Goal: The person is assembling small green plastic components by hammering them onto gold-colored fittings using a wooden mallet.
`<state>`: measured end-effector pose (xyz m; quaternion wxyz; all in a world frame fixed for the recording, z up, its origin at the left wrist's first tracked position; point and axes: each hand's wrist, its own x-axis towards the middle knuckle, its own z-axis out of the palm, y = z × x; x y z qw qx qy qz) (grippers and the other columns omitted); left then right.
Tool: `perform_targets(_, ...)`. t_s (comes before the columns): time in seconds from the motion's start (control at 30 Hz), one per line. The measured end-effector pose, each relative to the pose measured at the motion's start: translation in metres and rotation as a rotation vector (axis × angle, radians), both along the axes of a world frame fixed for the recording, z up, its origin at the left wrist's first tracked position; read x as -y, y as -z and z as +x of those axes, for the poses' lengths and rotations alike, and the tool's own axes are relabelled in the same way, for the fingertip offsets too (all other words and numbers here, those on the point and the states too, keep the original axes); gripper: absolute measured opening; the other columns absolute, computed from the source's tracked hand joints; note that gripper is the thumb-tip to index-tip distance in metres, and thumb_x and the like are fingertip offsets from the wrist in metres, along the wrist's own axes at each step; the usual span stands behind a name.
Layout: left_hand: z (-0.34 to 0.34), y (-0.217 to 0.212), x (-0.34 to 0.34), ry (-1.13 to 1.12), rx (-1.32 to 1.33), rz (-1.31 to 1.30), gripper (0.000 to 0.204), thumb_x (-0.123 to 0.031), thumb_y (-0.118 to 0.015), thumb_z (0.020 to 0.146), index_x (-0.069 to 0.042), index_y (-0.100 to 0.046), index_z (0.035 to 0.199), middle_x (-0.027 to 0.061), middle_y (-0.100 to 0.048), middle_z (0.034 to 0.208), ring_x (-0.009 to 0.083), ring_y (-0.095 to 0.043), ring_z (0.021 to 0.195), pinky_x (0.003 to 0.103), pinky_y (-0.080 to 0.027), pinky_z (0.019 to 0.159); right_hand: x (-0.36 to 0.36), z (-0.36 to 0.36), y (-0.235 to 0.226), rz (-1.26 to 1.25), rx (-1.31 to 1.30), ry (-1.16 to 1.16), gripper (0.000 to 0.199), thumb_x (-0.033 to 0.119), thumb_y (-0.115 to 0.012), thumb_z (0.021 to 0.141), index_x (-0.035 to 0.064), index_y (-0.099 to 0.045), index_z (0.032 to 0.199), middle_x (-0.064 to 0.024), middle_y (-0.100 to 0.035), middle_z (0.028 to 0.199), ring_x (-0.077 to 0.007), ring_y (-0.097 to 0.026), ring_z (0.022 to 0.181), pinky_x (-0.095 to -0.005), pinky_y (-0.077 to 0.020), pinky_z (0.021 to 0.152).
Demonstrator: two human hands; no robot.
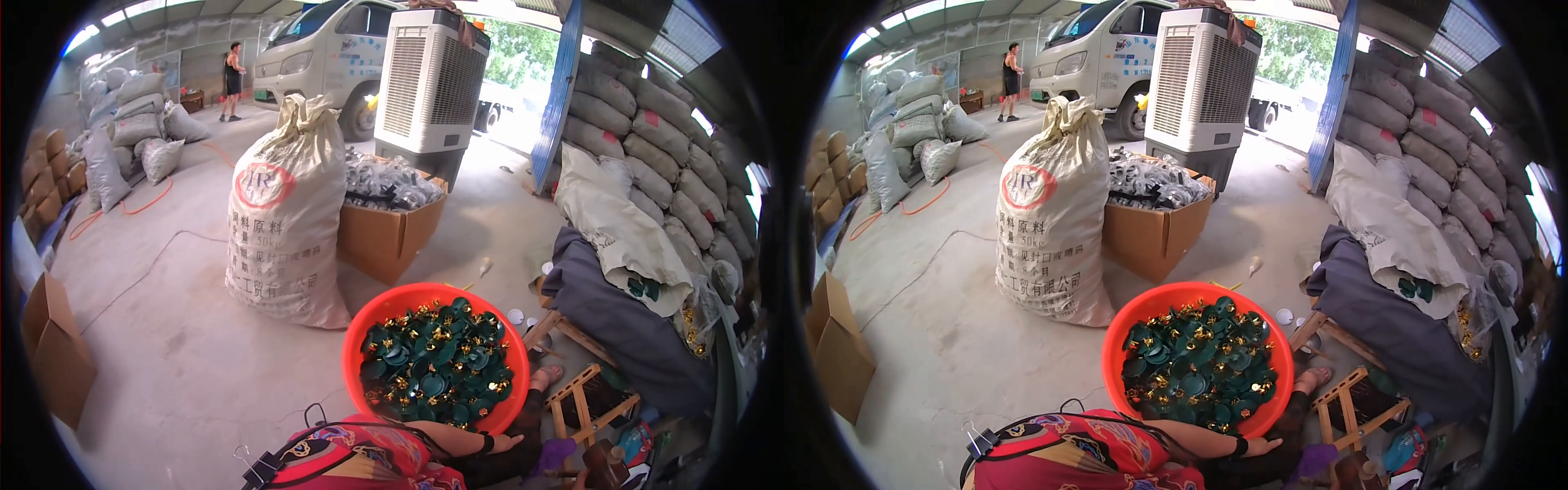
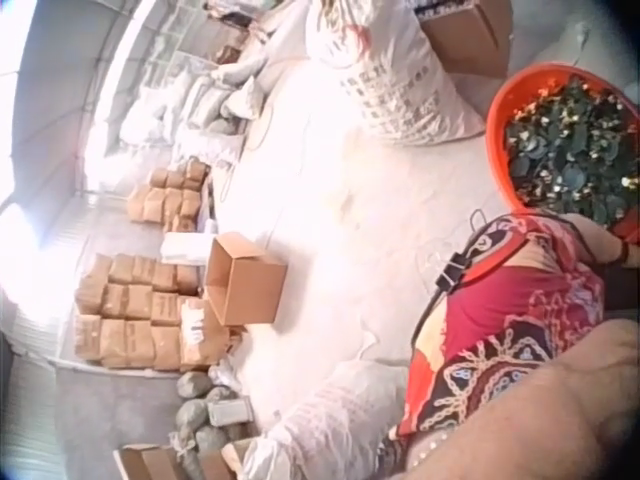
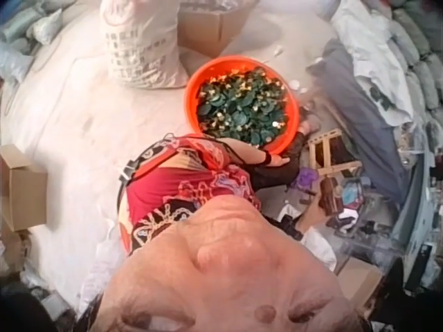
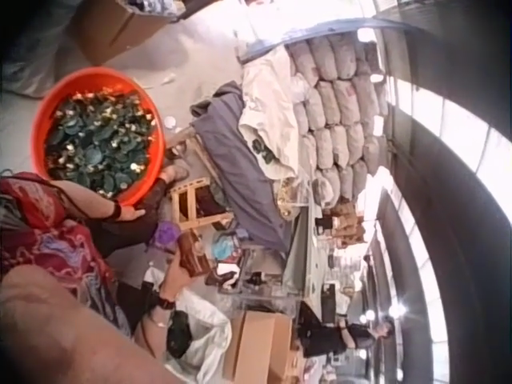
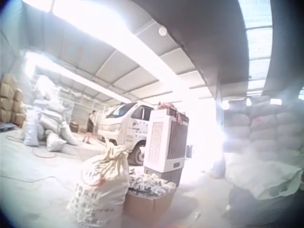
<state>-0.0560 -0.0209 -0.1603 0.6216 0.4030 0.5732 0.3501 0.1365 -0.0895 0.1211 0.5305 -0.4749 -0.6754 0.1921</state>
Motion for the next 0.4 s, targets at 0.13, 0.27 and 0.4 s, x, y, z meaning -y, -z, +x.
perform_targets(0.13,-0.007,-0.088,0.037,-0.099,-0.191,-0.02,0.085,-0.069,-0.032,0.083,0.006,-0.055,0.117,0.0229,-0.054,0.121,0.0334,-0.049,0.116,0.038,-0.036,0.097,0.004,0.006,0.001,-0.075,0.03,0.015,0.051,0.003,-0.073,0.072,-0.0082,-0.047,0.115,-0.0197,-0.057,0.112,-0.027,-0.056,0.102,-0.0372,-0.0453,0.088)
perform_targets(0.27,-0.007,-0.111,0.053,-0.143,-0.147,0.014,0.081,-0.067,-0.039,0.082,0.007,-0.056,0.113,0.0222,-0.057,0.116,0.0321,-0.055,0.109,0.037,-0.04,0.092,0.006,-0.001,-0.002,0.007,-0.182,-0.053,0.051,0.003,-0.072,0.072,-0.0096,-0.047,0.114,-0.0196,-0.057,0.113,-0.0271,-0.056,0.102,-0.0371,-0.0445,0.089)
perform_targets(0.4,-0.011,-0.118,0.069,-0.192,0.039,0.053,0.078,-0.067,-0.044,0.081,0.006,-0.062,0.104,0.017,-0.064,0.099,0.0257,-0.063,0.09,0.035,-0.048,0.077,-0.014,0.008,0.014,0.069,-0.181,-0.115,0.049,0.002,-0.071,0.073,-0.0105,-0.047,0.114,-0.0201,-0.057,0.114,-0.0268,-0.056,0.102,-0.0374,-0.0442,0.09)
